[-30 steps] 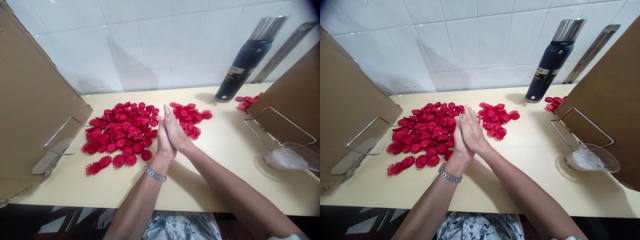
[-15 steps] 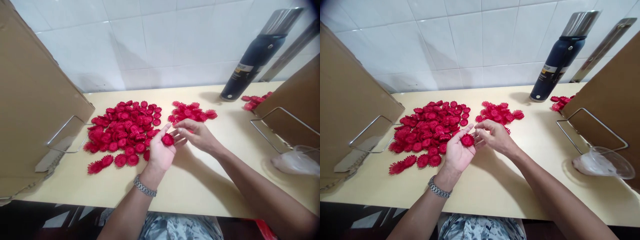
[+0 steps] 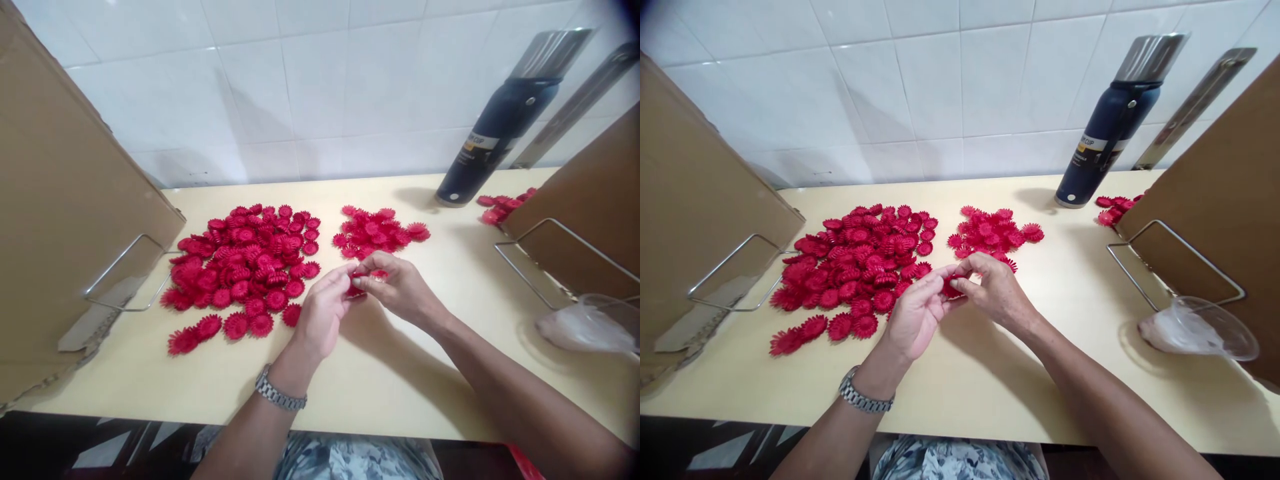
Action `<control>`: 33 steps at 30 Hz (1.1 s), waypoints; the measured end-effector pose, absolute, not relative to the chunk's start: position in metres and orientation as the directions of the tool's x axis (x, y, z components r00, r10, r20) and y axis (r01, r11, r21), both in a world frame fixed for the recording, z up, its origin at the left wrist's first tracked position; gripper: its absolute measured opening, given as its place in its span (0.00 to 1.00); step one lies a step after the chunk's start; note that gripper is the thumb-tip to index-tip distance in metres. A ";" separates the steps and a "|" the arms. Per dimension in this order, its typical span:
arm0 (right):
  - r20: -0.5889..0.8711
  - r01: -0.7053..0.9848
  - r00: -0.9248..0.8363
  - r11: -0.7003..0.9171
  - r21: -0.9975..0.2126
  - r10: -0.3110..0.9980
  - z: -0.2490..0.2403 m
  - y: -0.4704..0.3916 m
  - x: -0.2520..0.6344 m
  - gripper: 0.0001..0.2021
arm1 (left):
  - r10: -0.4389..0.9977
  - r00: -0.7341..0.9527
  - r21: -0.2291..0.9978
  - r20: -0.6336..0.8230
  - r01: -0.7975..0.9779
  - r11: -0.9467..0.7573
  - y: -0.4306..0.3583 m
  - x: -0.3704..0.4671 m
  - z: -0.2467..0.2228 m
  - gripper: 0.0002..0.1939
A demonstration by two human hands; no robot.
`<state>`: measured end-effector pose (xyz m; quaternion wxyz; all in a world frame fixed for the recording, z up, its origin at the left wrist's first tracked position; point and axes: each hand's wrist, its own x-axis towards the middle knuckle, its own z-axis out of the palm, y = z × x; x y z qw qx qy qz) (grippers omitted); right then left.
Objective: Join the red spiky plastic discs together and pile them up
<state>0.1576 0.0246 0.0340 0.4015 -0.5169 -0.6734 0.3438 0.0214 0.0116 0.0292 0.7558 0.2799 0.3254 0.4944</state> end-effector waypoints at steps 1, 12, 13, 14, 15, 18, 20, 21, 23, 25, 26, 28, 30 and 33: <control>0.161 0.425 -0.136 0.205 -0.882 0.977 0.035 0.025 0.158 0.02 | 0.934 0.292 0.793 -0.205 -0.510 0.333 0.011 0.021 0.028 0.13; -0.015 -0.063 -0.289 -0.035 -0.997 0.957 0.027 0.028 0.155 0.12 | 0.974 0.096 0.905 -0.204 -0.361 0.225 0.018 0.016 0.016 0.11; -0.020 -0.081 -0.286 -0.045 -0.996 0.958 0.027 0.028 0.155 0.12 | 0.976 0.078 0.904 -0.202 -0.368 0.217 0.017 0.016 0.016 0.10; -0.024 -0.086 -0.284 -0.051 -0.995 0.959 0.026 0.029 0.155 0.12 | 0.979 0.062 0.906 -0.193 -0.372 0.202 0.017 0.016 0.015 0.09; -0.028 -0.093 -0.289 -0.057 -0.994 0.957 0.026 0.029 0.155 0.13 | 0.982 0.051 0.908 -0.180 -0.376 0.186 0.016 0.016 0.015 0.09; -0.028 -0.147 -0.325 -0.080 -0.986 0.945 0.026 0.030 0.154 0.15 | 0.988 0.055 0.904 -0.148 -0.398 0.157 0.015 0.016 0.015 0.09; -0.031 -0.172 -0.337 -0.094 -0.981 0.941 0.026 0.030 0.153 0.17 | 0.986 0.069 0.894 -0.150 -0.416 0.165 0.015 0.016 0.015 0.10; -0.035 -0.175 -0.327 -0.097 -0.980 0.944 0.026 0.031 0.152 0.17 | 0.985 0.078 0.891 -0.154 -0.421 0.173 0.015 0.016 0.014 0.10; -0.039 -0.162 -0.277 -0.086 -0.983 0.960 0.025 0.031 0.151 0.18 | 0.983 0.095 0.895 -0.157 -0.407 0.182 0.015 0.016 0.011 0.10; -0.023 -0.117 -0.179 -0.045 -0.992 0.984 0.022 0.032 0.150 0.18 | 0.985 0.095 0.914 -0.145 -0.370 0.170 0.014 0.017 0.008 0.11; -0.008 -0.087 -0.122 -0.018 -0.996 0.993 0.020 0.032 0.150 0.17 | 0.987 0.087 0.925 -0.138 -0.344 0.160 0.013 0.018 0.006 0.12; 0.029 -0.023 -0.040 0.028 -0.999 0.999 0.017 0.032 0.151 0.16 | 0.989 0.059 0.943 -0.138 -0.298 0.149 0.011 0.019 0.002 0.11; 0.058 0.003 -0.020 0.058 -0.998 0.998 0.016 0.031 0.151 0.15 | 0.990 0.028 0.948 -0.136 -0.287 0.138 0.011 0.020 0.001 0.10; 0.028 -0.091 -0.114 0.017 -0.996 0.993 0.018 0.029 0.152 0.14 | 0.988 0.038 0.916 -0.150 -0.370 0.153 0.013 0.018 0.004 0.07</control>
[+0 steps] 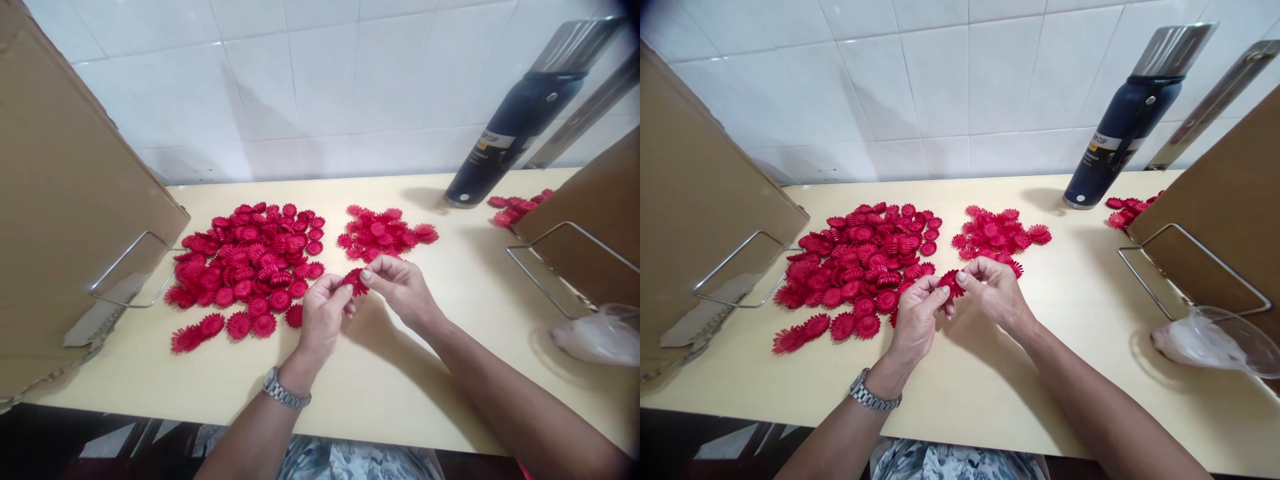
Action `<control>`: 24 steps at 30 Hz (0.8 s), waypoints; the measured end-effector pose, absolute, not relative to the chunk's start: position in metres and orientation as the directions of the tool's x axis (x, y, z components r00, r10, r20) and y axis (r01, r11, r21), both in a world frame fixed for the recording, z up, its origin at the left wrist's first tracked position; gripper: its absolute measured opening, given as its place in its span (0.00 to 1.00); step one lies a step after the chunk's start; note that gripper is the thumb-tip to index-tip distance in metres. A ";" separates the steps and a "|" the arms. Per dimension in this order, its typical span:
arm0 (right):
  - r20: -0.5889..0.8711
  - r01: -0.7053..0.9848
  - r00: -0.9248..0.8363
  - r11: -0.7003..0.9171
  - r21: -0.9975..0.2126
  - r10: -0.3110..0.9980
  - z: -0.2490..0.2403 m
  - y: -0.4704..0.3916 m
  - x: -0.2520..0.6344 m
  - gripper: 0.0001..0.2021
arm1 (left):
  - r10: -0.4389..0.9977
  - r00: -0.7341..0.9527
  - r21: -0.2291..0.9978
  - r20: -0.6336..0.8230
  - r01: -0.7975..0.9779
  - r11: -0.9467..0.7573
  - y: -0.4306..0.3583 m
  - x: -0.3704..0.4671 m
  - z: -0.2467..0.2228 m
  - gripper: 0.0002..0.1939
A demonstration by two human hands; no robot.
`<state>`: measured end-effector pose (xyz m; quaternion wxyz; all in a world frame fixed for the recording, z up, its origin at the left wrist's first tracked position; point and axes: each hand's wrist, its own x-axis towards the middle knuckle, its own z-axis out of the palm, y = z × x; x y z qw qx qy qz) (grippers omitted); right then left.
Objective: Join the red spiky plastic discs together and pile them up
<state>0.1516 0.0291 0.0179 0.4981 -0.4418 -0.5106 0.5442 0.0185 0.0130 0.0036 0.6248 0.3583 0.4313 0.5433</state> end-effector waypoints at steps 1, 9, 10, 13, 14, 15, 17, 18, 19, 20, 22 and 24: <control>0.001 -0.150 -0.161 -0.023 -0.988 0.987 0.019 0.028 0.151 0.14 | 0.984 0.052 0.895 -0.169 -0.411 0.175 0.014 0.017 0.005 0.07; -0.052 -0.211 -0.320 -0.124 -0.969 0.946 0.017 0.028 0.154 0.16 | 0.963 0.134 0.836 -0.236 -0.478 0.271 0.020 0.011 0.008 0.09; -0.009 -0.139 -0.241 -0.044 -0.989 0.970 0.016 0.028 0.155 0.15 | 0.965 0.122 0.845 -0.230 -0.466 0.261 0.020 0.011 0.008 0.09; 0.285 0.257 -0.026 0.282 -0.924 0.958 0.010 0.028 0.156 0.09 | 0.954 0.169 0.814 -0.248 -0.498 0.300 0.020 0.012 0.010 0.08; 0.411 0.400 -0.042 0.392 -0.828 0.911 0.008 0.028 0.155 0.07 | 0.944 0.206 0.780 -0.256 -0.533 0.328 0.020 0.012 0.010 0.07; 0.521 0.511 -0.104 0.495 -0.703 0.847 0.006 0.028 0.154 0.05 | 0.936 0.237 0.742 -0.259 -0.571 0.350 0.020 0.012 0.011 0.06; 0.679 0.625 -0.253 0.652 -0.429 0.689 0.002 0.028 0.153 0.03 | 0.933 0.247 0.685 -0.263 -0.633 0.361 0.020 0.011 0.011 0.02; 0.733 0.652 -0.300 0.692 -0.309 0.610 0.001 0.029 0.153 0.03 | 0.934 0.229 0.670 -0.273 -0.652 0.355 0.020 0.011 0.011 0.03; 0.776 0.677 -0.327 0.707 -0.206 0.539 0.001 0.029 0.152 0.04 | 0.936 0.208 0.663 -0.284 -0.663 0.349 0.020 0.010 0.011 0.05; 0.808 0.703 -0.343 0.701 -0.117 0.479 0.001 0.029 0.152 0.04 | 0.933 0.193 0.660 -0.302 -0.665 0.351 0.020 0.010 0.011 0.07; 0.834 0.748 -0.375 0.664 0.013 0.406 0.002 0.029 0.153 0.06 | 0.908 0.200 0.646 -0.369 -0.647 0.405 0.021 0.009 0.012 0.06; 0.827 0.757 -0.418 0.647 0.088 0.377 0.003 0.029 0.155 0.07 | 0.869 0.254 0.613 -0.424 -0.626 0.482 0.022 0.009 0.014 0.12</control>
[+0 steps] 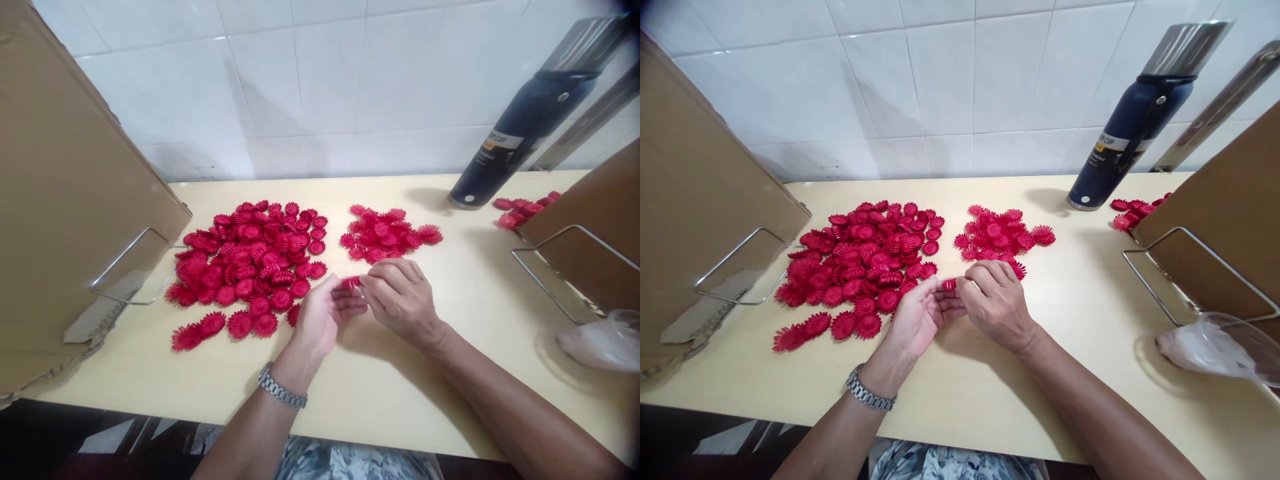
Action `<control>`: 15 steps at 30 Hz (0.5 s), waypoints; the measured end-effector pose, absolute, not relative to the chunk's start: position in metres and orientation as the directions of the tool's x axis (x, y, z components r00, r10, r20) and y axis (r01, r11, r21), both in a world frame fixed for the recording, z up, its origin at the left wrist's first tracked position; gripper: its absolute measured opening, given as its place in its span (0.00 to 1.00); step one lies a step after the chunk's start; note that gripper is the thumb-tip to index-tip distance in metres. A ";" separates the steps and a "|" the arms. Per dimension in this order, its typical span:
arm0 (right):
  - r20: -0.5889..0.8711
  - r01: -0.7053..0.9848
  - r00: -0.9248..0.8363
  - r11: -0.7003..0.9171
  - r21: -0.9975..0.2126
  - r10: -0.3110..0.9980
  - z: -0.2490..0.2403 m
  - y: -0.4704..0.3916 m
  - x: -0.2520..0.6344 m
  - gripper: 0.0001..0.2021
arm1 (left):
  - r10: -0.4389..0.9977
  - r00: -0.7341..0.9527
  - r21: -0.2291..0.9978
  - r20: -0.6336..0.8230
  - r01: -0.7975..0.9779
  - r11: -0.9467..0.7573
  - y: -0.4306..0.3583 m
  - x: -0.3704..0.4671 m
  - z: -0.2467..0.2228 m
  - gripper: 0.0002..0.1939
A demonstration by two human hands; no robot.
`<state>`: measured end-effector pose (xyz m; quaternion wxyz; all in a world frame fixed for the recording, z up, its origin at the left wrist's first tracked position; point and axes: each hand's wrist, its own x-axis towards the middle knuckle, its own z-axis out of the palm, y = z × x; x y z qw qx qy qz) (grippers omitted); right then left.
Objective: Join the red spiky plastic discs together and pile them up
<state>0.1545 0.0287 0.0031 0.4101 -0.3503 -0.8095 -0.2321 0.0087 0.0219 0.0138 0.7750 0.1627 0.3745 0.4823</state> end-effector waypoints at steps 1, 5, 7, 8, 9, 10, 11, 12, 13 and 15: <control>0.815 0.747 -0.445 0.655 0.110 0.371 0.003 0.028 0.155 0.07 | 0.863 0.271 0.604 -0.426 -0.625 0.495 0.022 0.009 0.015 0.15; 0.756 0.673 -0.529 0.733 0.097 0.385 0.001 0.028 0.155 0.07 | 0.932 0.147 0.675 -0.333 -0.653 0.344 0.023 0.008 0.015 0.07; 0.736 0.646 -0.521 0.763 0.009 0.433 0.000 0.028 0.154 0.05 | 0.948 0.070 0.716 -0.310 -0.639 0.281 0.024 0.007 0.013 0.12; 0.733 0.641 -0.490 0.765 -0.064 0.472 0.000 0.028 0.153 0.05 | 0.952 0.040 0.731 -0.305 -0.630 0.261 0.024 0.007 0.012 0.14; 0.730 0.641 -0.443 0.753 -0.148 0.520 0.000 0.028 0.153 0.05 | 0.954 0.018 0.746 -0.300 -0.619 0.246 0.023 0.007 0.012 0.15; 0.726 0.644 -0.387 0.730 -0.229 0.569 0.000 0.029 0.152 0.07 | 0.956 0.003 0.760 -0.294 -0.606 0.236 0.023 0.008 0.012 0.15; 0.720 0.648 -0.334 0.703 -0.293 0.608 0.000 0.029 0.152 0.08 | 0.958 0.000 0.772 -0.288 -0.592 0.232 0.022 0.009 0.011 0.16; 0.713 0.653 -0.299 0.681 -0.333 0.635 0.000 0.029 0.152 0.07 | 0.959 0.005 0.781 -0.284 -0.579 0.235 0.021 0.010 0.012 0.16; 0.706 0.656 -0.285 0.669 -0.350 0.649 0.000 0.030 0.152 0.07 | 0.959 0.018 0.785 -0.282 -0.570 0.241 0.019 0.011 0.012 0.17; 0.694 0.650 -0.297 0.672 -0.356 0.655 -0.001 0.031 0.153 0.06 | 0.958 0.053 0.780 -0.282 -0.568 0.261 0.017 0.013 0.012 0.18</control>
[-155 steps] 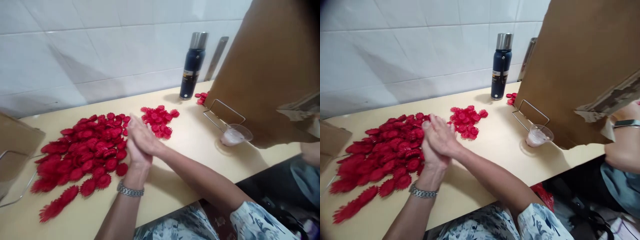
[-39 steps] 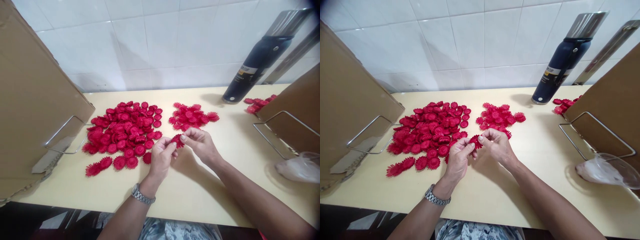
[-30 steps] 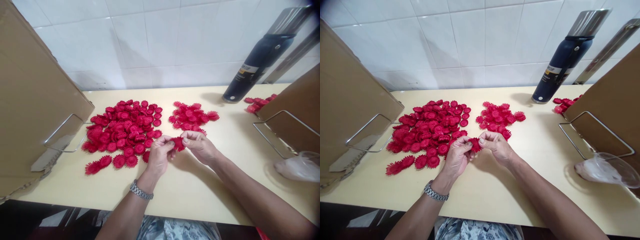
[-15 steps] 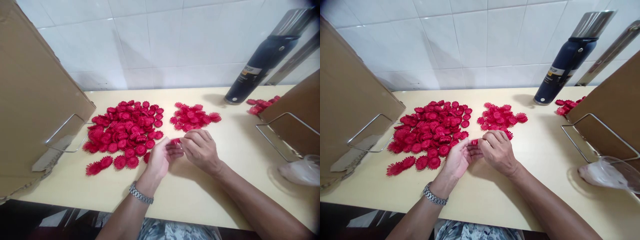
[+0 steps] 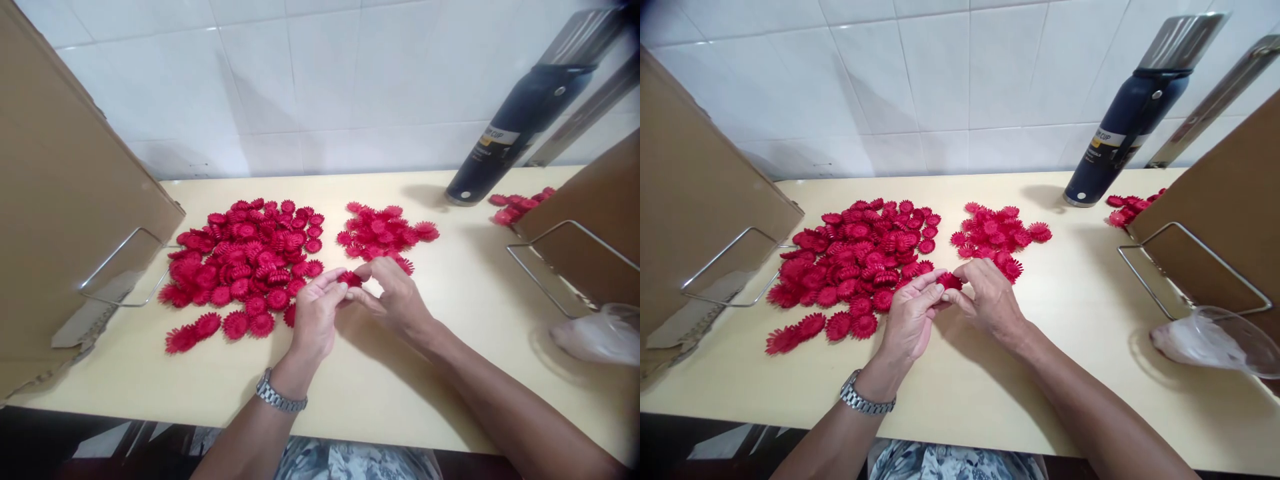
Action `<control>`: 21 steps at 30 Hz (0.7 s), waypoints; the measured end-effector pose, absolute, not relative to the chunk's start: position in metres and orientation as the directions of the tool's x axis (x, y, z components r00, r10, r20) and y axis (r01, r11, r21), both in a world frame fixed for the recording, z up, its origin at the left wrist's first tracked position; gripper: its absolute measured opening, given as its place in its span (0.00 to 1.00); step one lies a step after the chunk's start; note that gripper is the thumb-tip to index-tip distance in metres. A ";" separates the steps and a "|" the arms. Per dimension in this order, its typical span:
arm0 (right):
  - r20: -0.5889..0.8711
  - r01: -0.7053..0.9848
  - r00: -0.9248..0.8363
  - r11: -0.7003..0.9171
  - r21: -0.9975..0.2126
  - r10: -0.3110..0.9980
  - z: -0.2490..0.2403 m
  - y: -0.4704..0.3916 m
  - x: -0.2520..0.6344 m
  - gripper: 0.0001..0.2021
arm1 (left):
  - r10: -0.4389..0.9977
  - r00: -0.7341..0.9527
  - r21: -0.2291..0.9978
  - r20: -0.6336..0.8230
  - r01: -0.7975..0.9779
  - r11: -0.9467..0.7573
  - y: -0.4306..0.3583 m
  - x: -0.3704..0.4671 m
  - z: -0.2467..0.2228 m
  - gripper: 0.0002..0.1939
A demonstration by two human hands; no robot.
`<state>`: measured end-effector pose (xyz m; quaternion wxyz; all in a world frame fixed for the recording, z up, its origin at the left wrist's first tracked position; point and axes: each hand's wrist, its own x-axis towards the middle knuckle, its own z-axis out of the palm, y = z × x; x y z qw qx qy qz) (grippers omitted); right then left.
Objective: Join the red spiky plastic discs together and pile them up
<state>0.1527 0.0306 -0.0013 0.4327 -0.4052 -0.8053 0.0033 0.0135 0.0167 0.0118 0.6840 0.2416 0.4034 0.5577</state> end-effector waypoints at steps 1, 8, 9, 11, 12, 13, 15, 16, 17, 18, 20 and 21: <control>0.687 0.645 -0.304 0.674 -0.362 0.660 -0.002 0.031 0.153 0.06 | 0.957 0.068 0.777 -0.283 -0.569 0.270 0.015 0.015 0.012 0.19; 0.643 0.583 -0.278 0.657 -0.477 0.714 0.001 0.030 0.157 0.03 | 0.963 0.084 0.817 -0.255 -0.513 0.262 0.010 0.020 0.013 0.20; 0.646 0.587 -0.271 0.655 -0.477 0.714 0.002 0.029 0.157 0.03 | 0.963 0.070 0.826 -0.258 -0.501 0.258 0.010 0.021 0.012 0.20; 0.665 0.604 -0.263 0.657 -0.452 0.699 0.003 0.029 0.156 0.03 | 0.965 0.045 0.844 -0.257 -0.477 0.246 0.010 0.022 0.011 0.20; 0.682 0.615 -0.262 0.663 -0.427 0.683 0.003 0.028 0.155 0.04 | 0.967 0.040 0.852 -0.250 -0.465 0.240 0.010 0.022 0.010 0.20; 0.700 0.627 -0.265 0.670 -0.398 0.663 0.002 0.028 0.154 0.04 | 0.970 0.042 0.860 -0.239 -0.455 0.232 0.010 0.022 0.009 0.20; 0.726 0.657 -0.275 0.675 -0.336 0.630 0.001 0.028 0.153 0.05 | 0.976 0.047 0.873 -0.211 -0.440 0.210 0.010 0.022 0.007 0.18; 0.732 0.673 -0.281 0.671 -0.311 0.621 0.000 0.029 0.153 0.06 | 0.979 0.040 0.879 -0.201 -0.435 0.198 0.011 0.021 0.006 0.17; 0.733 0.689 -0.288 0.665 -0.288 0.616 -0.002 0.029 0.152 0.06 | 0.980 0.022 0.883 -0.197 -0.431 0.188 0.012 0.021 0.006 0.16; 0.735 0.705 -0.292 0.657 -0.268 0.612 -0.002 0.029 0.152 0.05 | 0.980 -0.003 0.886 -0.197 -0.429 0.177 0.012 0.020 0.006 0.15; 0.750 0.731 -0.288 0.643 -0.230 0.596 -0.004 0.030 0.152 0.03 | 0.978 -0.060 0.888 -0.198 -0.433 0.153 0.014 0.019 0.006 0.14; 0.758 0.740 -0.285 0.637 -0.215 0.586 -0.004 0.030 0.152 0.03 | 0.978 -0.076 0.887 -0.196 -0.438 0.143 0.014 0.019 0.006 0.15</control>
